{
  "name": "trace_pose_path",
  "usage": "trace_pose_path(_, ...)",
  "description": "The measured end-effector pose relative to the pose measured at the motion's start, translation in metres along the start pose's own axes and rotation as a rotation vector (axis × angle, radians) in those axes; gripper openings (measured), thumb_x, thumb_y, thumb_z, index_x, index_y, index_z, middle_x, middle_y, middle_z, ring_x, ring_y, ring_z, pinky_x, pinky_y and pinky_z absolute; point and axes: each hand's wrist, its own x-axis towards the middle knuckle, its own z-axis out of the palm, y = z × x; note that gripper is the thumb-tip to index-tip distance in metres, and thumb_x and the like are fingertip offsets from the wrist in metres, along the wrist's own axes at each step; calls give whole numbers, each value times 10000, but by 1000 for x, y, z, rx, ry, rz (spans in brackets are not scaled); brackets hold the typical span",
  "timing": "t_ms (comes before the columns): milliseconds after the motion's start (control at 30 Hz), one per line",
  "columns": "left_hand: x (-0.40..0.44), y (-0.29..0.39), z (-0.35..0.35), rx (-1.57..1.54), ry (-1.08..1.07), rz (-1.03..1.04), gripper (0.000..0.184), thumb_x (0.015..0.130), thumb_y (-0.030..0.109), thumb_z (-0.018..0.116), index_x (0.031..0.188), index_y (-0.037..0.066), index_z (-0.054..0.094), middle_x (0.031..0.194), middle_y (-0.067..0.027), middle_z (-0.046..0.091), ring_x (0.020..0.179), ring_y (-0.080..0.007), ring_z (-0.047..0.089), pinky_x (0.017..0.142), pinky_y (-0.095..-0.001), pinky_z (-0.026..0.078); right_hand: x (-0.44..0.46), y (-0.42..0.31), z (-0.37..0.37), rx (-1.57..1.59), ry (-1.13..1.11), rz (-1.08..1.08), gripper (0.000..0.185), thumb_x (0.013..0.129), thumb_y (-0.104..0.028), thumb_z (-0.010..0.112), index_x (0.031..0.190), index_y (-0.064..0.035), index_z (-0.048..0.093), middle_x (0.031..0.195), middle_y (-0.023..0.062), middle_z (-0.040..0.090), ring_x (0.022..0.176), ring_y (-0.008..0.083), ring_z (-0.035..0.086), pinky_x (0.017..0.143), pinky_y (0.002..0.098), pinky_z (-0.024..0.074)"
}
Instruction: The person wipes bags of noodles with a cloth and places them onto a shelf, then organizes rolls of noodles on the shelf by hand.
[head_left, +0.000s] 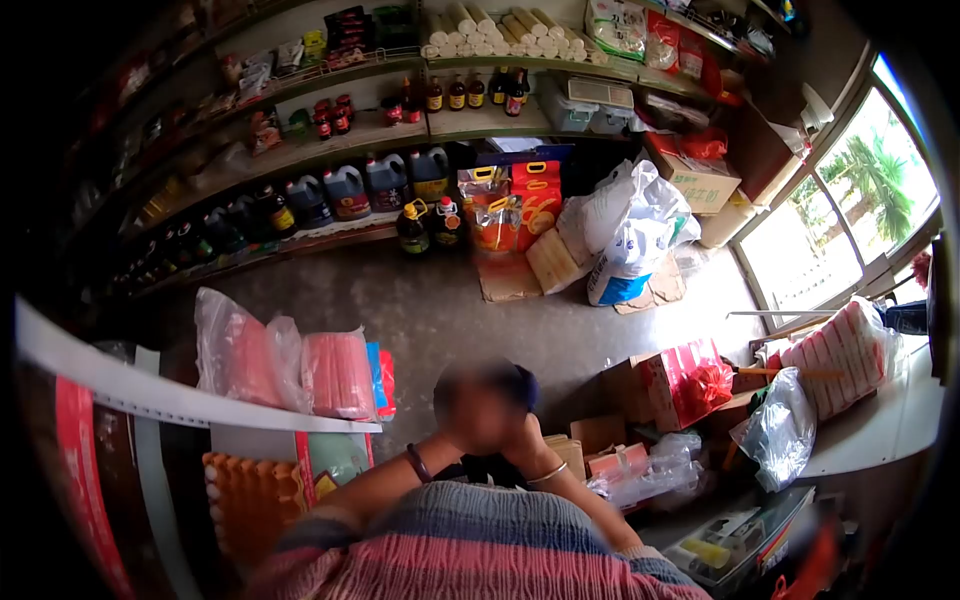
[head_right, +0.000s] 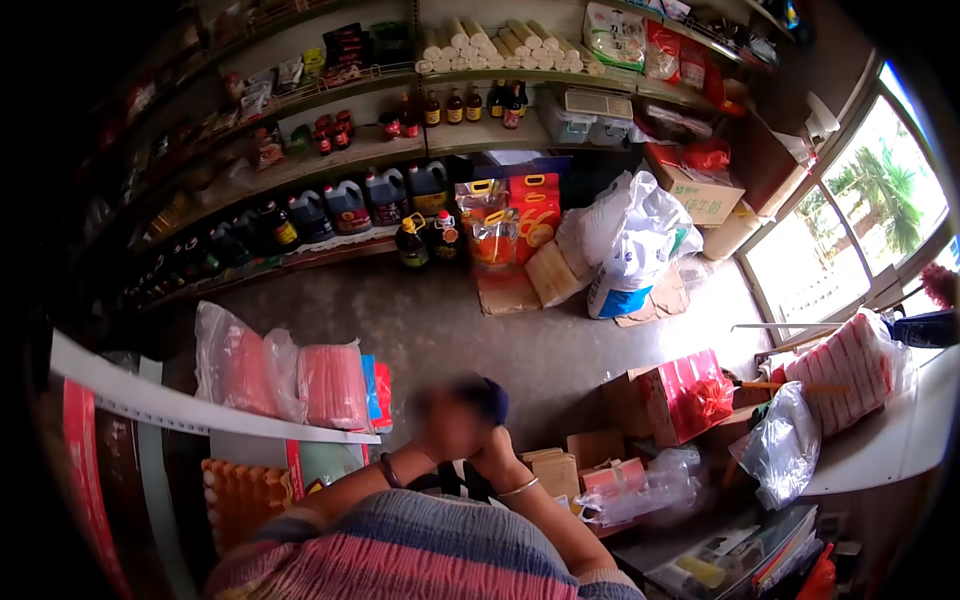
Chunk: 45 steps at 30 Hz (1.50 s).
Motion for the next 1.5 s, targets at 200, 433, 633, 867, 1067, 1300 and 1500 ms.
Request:
trace_pose_path(200,37,-88,35,-107,303,-81,185,810,192,559,926,51,584,898,-127,574,846,-288,554,760,-390,437,82,-28,8,-127,-198,-84,350,923,-260,460,1177,-20,482,1160,75,524,1064,181,494,908,330,391)
trace_pose_path(433,181,-109,-40,-367,99,-524,526,786,260,614,1217,27,422,1154,-172,475,1067,-342,470,917,-396,376,207,-105,14,244,-8,218,238,922,-213,438,1007,-28,559,869,60,606,755,168,585,674,274,474)
trace_pose_path(633,285,-184,3,-156,115,-78,605,738,236,658,1274,95,416,1241,-150,432,1126,-336,454,906,-388,420,305,-202,3,10,-37,173,357,940,-368,422,1078,-57,529,866,57,610,730,151,589,640,262,478)
trace_pose_path(867,385,-239,18,-226,178,-208,286,823,286,573,1033,94,550,993,-105,565,867,-308,567,747,-371,461,381,-273,11,219,8,247,306,948,-353,422,974,-69,534,750,-11,554,624,101,524,558,236,428)
trace_pose_path(1067,438,-300,43,-870,244,-641,277,923,302,452,923,58,583,838,-63,606,755,-197,581,683,-297,443,420,-329,23,-529,-88,59,254,893,-152,521,1059,31,579,992,57,606,944,123,534,817,262,439)
trace_pose_path(1300,485,-425,95,-1800,144,-1377,450,871,544,453,1053,149,572,953,-12,614,857,-170,602,761,-341,500,521,-365,52,-1535,102,-758,513,703,-159,673,1193,-127,522,1131,155,528,1057,345,482,925,380,400)
trace_pose_path(1500,552,-496,61,-1840,149,-1197,312,881,243,560,1188,231,507,1027,43,569,938,-106,540,750,-291,456,646,-399,63,-1612,141,-686,448,703,-44,626,1143,-71,544,1014,152,589,944,340,553,836,385,450)
